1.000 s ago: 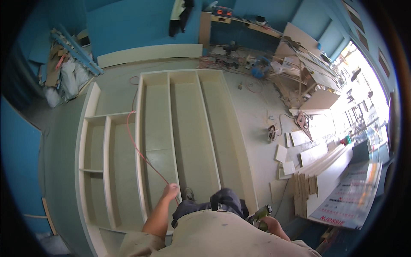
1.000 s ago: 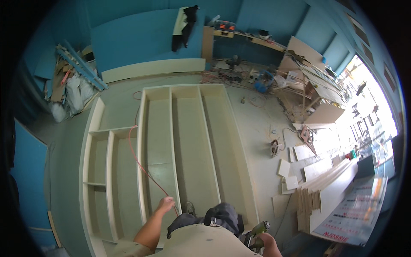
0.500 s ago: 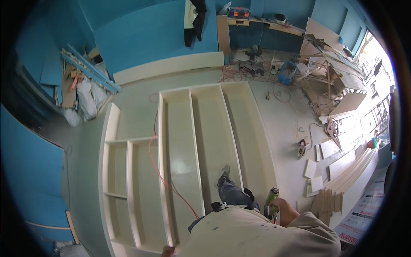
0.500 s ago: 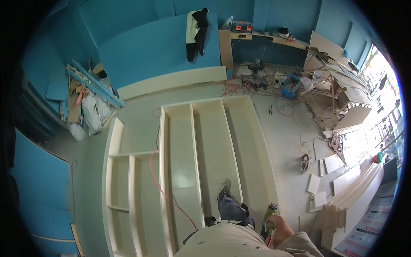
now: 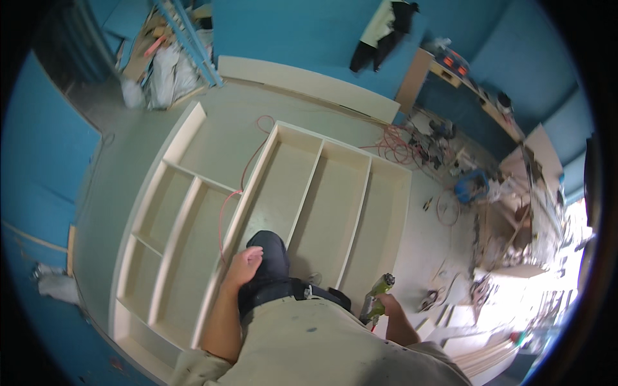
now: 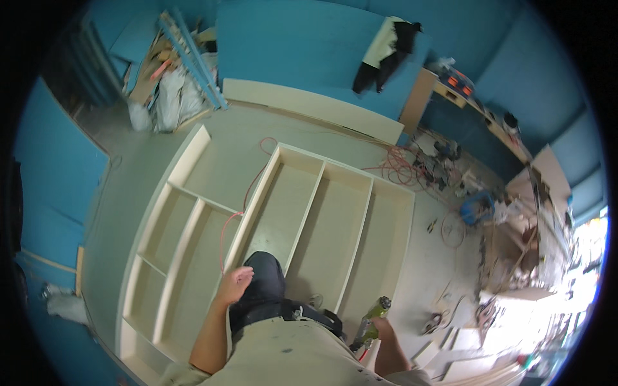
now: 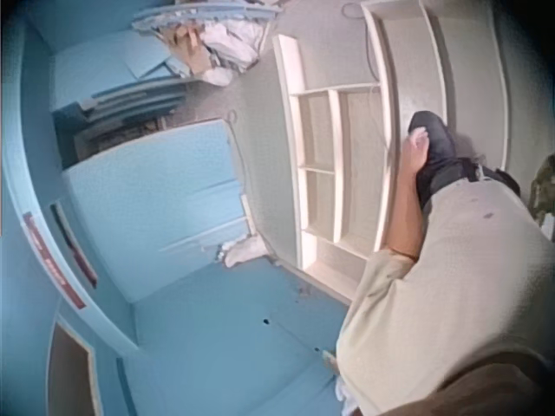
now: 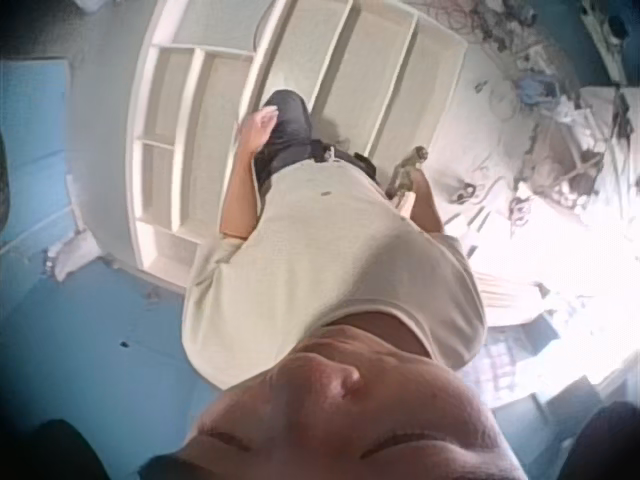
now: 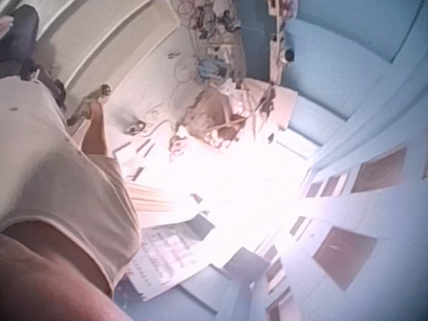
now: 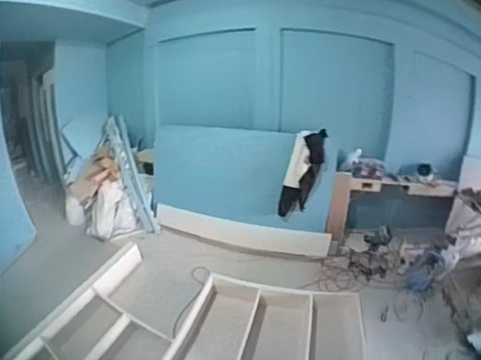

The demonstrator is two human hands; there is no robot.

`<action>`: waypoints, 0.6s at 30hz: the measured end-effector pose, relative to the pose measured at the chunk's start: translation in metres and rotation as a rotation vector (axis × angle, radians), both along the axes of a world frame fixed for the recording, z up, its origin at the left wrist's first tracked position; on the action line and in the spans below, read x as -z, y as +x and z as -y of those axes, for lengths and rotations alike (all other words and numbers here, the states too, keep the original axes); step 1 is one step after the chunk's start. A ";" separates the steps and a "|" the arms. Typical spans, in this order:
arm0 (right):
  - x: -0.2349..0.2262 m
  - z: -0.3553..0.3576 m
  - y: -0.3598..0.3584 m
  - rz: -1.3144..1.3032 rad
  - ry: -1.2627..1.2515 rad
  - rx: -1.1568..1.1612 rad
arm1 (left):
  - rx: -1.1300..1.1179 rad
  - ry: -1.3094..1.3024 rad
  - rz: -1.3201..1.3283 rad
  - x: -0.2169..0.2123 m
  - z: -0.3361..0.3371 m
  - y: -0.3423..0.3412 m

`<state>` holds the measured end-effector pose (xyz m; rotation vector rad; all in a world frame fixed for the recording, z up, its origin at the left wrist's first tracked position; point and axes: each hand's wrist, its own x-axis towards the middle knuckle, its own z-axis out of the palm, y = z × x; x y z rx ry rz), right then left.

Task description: The person assembles a white cabinet by placing panels into a frame and securing them with a nail gun. They adjust the cabinet's position and continue attaching panels while seated on the floor.

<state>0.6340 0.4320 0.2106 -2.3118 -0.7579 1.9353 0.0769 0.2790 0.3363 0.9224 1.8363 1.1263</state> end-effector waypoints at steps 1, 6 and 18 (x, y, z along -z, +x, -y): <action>-0.001 -0.018 0.002 0.013 0.003 -0.001 | -0.013 -0.023 -0.018 0.019 -0.012 -0.011; 0.001 -0.076 -0.058 0.061 0.037 0.037 | 0.005 -0.557 -0.232 0.211 0.089 -0.092; -0.116 -0.089 -0.280 -0.341 0.049 0.333 | -0.035 -0.774 0.173 0.199 0.003 -0.359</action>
